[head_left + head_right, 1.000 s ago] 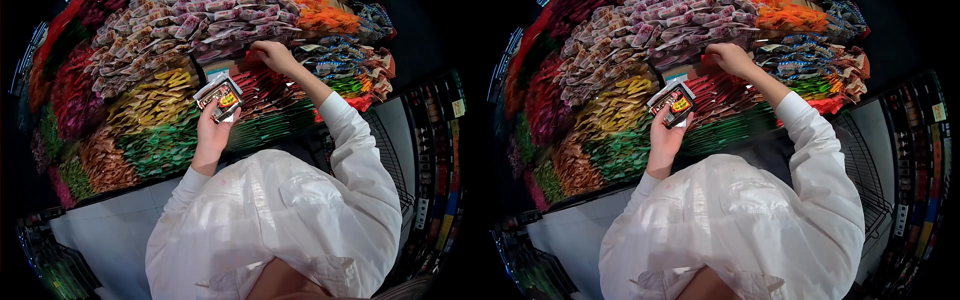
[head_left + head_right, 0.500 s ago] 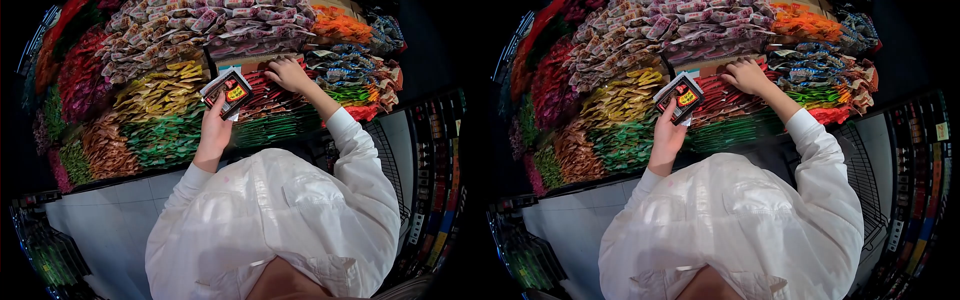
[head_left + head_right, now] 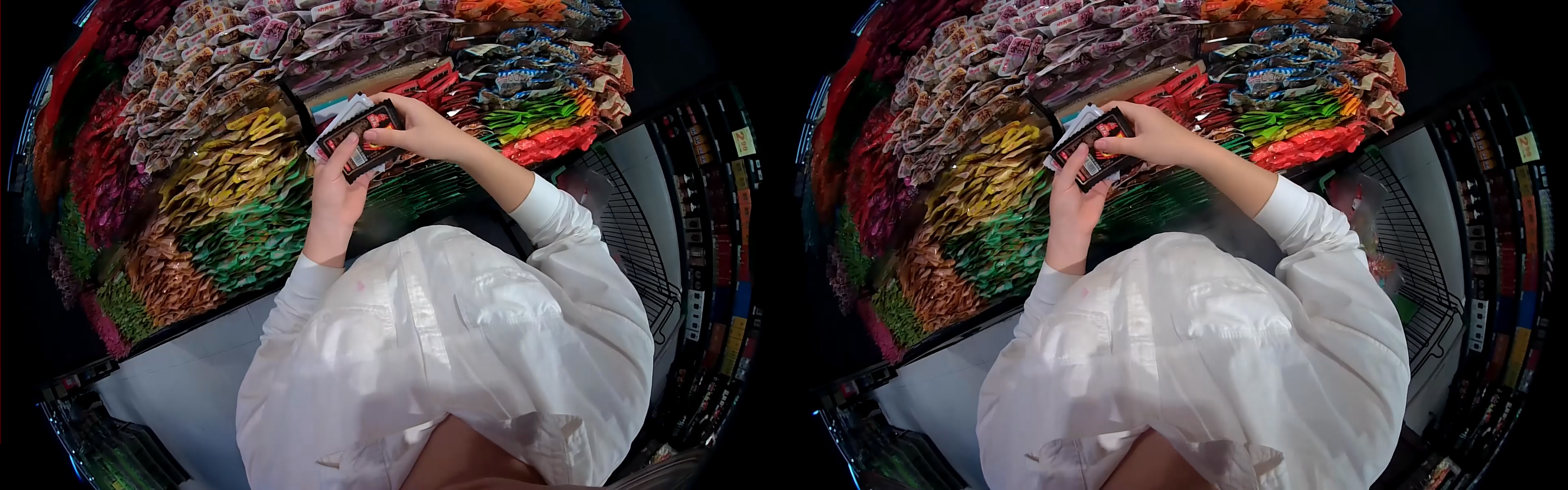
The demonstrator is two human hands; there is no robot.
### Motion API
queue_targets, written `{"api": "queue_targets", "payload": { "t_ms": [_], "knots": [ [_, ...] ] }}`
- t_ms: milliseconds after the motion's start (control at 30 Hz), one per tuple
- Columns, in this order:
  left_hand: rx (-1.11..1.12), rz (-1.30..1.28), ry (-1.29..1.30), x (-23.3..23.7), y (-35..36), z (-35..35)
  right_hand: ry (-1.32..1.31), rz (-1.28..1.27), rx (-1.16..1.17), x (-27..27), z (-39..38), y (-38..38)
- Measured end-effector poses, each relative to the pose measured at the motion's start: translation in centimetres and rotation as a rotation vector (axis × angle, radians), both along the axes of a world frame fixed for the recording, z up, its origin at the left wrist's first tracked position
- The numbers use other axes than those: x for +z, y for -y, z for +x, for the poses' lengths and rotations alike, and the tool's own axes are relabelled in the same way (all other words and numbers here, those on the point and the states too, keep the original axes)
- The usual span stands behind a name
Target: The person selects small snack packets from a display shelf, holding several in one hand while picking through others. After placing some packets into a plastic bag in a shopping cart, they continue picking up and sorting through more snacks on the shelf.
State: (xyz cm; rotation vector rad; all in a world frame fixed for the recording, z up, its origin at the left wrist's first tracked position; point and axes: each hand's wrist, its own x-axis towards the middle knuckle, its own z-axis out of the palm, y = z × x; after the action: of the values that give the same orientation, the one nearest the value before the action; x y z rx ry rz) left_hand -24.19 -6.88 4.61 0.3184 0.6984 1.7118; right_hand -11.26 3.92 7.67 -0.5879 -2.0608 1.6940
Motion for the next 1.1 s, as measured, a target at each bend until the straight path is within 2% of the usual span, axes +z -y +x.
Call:
{"api": "queue_targets", "payload": {
  "t_ms": [33,100,133,233,300,367,433,533,600,633,700,733,767,833,867,900,967,1000,1100],
  "knots": [
    [-0.015,0.004,0.017,0.2,0.2,-0.1,-0.157,-0.096,0.003,-0.9,-0.1,-0.2],
    [-0.035,0.065,0.023,-0.2,0.0,-0.3,-0.127,-0.200,-0.069,-0.9,0.4,-0.5],
    [-0.022,0.108,0.021,-0.2,-0.1,-0.3,-0.152,-0.183,-0.130,-1.0,0.6,-0.6],
    [0.085,0.010,-0.047,0.1,-0.1,-0.8,-0.278,-0.145,-0.317,-1.1,1.5,-1.5],
    [0.160,0.046,-0.141,-0.3,0.1,-1.9,-0.406,-0.266,-0.411,-0.3,2.7,-1.9],
    [0.160,0.127,-0.243,0.7,0.7,-2.2,-0.362,-0.345,-0.617,1.2,4.1,-1.7],
    [0.083,0.088,-0.298,0.8,1.2,-2.6,-0.307,-0.387,-0.725,1.7,5.5,-2.3],
    [0.071,0.077,-0.333,-0.2,1.4,-2.5,-0.316,-0.087,-0.695,0.1,8.0,-4.4],
    [0.024,0.091,-0.609,0.0,1.5,-2.2,-0.264,0.083,-0.694,-0.1,9.1,-5.2],
    [0.023,0.093,-0.604,0.2,1.4,-2.0,-0.260,0.086,-0.694,0.0,9.6,-5.5],
    [0.018,0.084,-0.824,0.7,1.6,-1.4,-0.152,0.216,-0.634,0.2,10.6,-5.6],
    [0.024,0.082,-0.937,0.4,1.5,-1.3,-0.175,0.171,-0.640,-0.3,11.2,-5.9],
    [0.026,0.087,-0.944,0.4,1.3,-1.0,-0.183,0.173,-0.640,-0.3,11.6,-6.0],
    [0.087,0.054,-1.362,0.6,0.6,-0.2,-0.140,0.251,-0.584,-0.1,12.5,-5.7],
    [0.269,0.222,-1.651,0.4,-0.2,0.1,-0.133,0.229,-0.563,-0.1,12.9,-5.5],
    [0.278,0.215,-1.660,0.8,-0.7,0.7,-0.149,0.231,-0.526,-0.5,13.5,-5.7],
    [0.264,0.190,-2.036,1.7,-1.4,2.2,-0.070,0.310,-0.512,-0.9,14.5,-5.9],
    [0.248,0.298,-2.193,1.6,-2.1,2.4,-0.077,0.304,-0.496,-1.3,14.9,-6.4],
    [0.055,0.524,-2.350,0.8,-4.5,1.9,-0.160,0.286,-0.468,-2.6,15.5,-7.3]
  ]
}}
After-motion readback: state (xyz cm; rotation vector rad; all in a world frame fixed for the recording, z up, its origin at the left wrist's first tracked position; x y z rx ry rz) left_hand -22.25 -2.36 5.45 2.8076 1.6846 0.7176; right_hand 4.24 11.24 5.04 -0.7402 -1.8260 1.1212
